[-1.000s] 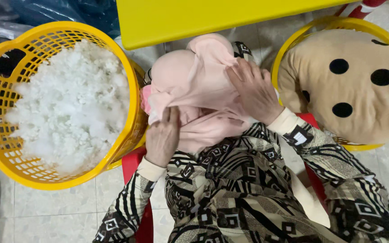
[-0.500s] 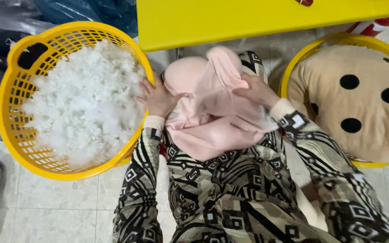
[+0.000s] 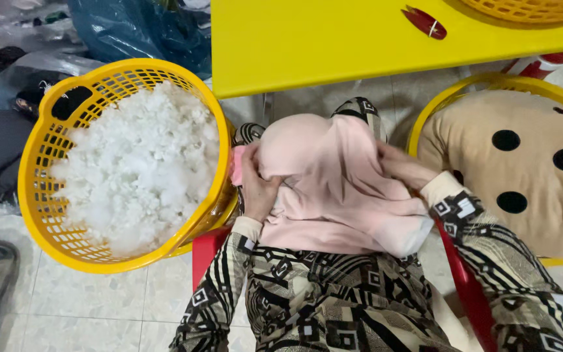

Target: The person sits cross-legged and repeatedly scoops white synthetic stuffing from a yellow basket, then inserts it into a pink plush toy held on their lap. They continue adding stuffing by hand until the toy is visibly filled, then set it aside.

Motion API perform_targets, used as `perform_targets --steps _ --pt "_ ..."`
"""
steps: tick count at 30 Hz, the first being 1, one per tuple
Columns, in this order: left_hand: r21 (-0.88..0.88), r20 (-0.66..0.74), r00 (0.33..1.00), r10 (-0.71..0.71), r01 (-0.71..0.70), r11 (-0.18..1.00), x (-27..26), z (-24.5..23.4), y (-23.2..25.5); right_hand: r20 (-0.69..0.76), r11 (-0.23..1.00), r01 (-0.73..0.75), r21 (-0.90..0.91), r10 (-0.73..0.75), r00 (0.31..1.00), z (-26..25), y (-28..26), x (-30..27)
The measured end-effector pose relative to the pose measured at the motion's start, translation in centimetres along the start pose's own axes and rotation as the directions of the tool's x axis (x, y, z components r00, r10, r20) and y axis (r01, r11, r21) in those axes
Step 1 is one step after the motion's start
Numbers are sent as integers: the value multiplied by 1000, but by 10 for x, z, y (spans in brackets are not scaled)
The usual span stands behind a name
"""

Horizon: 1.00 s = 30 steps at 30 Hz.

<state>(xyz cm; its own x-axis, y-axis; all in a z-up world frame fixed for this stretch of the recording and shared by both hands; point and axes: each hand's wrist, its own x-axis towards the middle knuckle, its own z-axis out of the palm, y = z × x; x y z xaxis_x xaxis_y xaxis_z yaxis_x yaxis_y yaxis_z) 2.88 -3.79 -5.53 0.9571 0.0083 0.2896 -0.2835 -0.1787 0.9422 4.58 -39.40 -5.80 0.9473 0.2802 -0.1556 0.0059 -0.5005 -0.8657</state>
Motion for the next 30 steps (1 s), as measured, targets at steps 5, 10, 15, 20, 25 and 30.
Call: perform_targets --steps 5,10,15,20,25,30 --pt "97 24 915 -403 399 912 3 9 -2 14 986 -43 164 41 999 52 -15 -26" --pt "-97 55 989 -138 143 985 30 -24 15 -93 713 200 671 -187 978 -9 -68 -28" --pt "-223 311 942 -124 199 954 3 -79 32 107 118 -96 988 -92 990 -11 -87 -30" --pt "-739 346 904 -250 427 521 -38 -92 48 354 662 -270 699 7 935 35 -63 -21" --pt "-915 366 921 -132 382 131 -60 -96 55 313 886 -293 359 182 932 49 -38 -29" --pt "-851 353 878 -322 445 279 -28 -96 67 42 899 196 391 -231 972 40 -85 -13"
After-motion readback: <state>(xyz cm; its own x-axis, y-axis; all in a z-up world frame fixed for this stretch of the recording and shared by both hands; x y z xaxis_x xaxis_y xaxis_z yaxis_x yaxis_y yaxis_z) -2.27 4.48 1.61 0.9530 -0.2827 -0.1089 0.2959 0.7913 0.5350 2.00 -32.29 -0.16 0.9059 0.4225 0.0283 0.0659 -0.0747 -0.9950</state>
